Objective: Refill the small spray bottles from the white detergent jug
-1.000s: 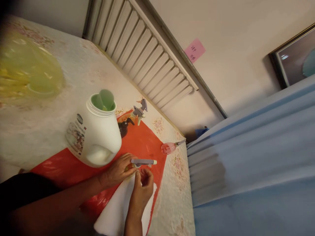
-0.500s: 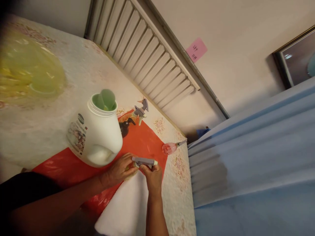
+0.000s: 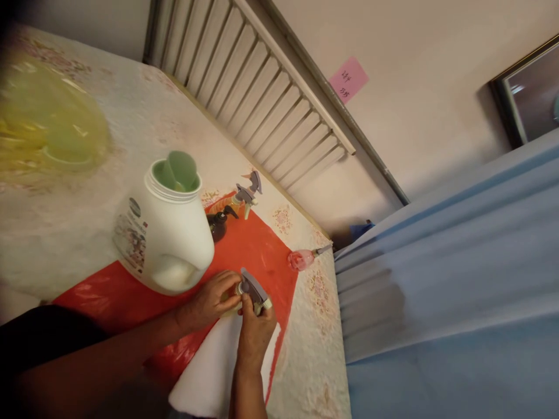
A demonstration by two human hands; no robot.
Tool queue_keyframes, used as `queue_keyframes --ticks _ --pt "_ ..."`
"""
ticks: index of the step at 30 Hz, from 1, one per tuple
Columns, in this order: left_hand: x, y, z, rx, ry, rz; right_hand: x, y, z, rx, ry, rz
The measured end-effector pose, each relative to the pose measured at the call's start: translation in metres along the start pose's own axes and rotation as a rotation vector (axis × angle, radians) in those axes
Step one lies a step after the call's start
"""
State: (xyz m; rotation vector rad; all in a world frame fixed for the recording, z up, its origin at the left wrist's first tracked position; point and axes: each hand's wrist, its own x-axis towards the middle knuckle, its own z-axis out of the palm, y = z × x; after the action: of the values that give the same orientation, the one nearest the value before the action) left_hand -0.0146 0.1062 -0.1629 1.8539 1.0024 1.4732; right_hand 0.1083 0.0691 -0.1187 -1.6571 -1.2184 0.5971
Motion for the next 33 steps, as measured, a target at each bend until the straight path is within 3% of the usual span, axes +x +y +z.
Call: queue_keyframes --ticks 6,9,13,19,21,25,33 --pt "0.001 0.004 -0.004 -0.022 -0.032 -0.022 0.019 0.008 -0.054 0.256 -0.557 0.004" --pt "0.001 0.005 -0.004 -0.028 -0.028 -0.031 0.041 0.020 -0.067 0.272 -0.545 0.041" --pt "0.001 0.004 -0.004 -0.065 -0.041 -0.042 0.067 0.019 -0.056 0.278 -0.503 0.046" --pt "0.002 -0.001 -0.001 -0.129 -0.062 -0.053 0.082 -0.010 -0.030 0.171 -0.930 -0.001" --pt "0.002 -0.002 -0.001 -0.148 -0.062 -0.073 0.084 -0.015 -0.026 0.136 -1.000 0.018" --pt "0.002 -0.001 -0.002 -0.174 -0.055 -0.116 0.087 -0.010 -0.020 0.095 -0.980 0.029" --pt "-0.003 0.000 -0.001 -0.113 -0.067 -0.069 0.060 0.000 -0.018 0.110 -0.742 -0.136"
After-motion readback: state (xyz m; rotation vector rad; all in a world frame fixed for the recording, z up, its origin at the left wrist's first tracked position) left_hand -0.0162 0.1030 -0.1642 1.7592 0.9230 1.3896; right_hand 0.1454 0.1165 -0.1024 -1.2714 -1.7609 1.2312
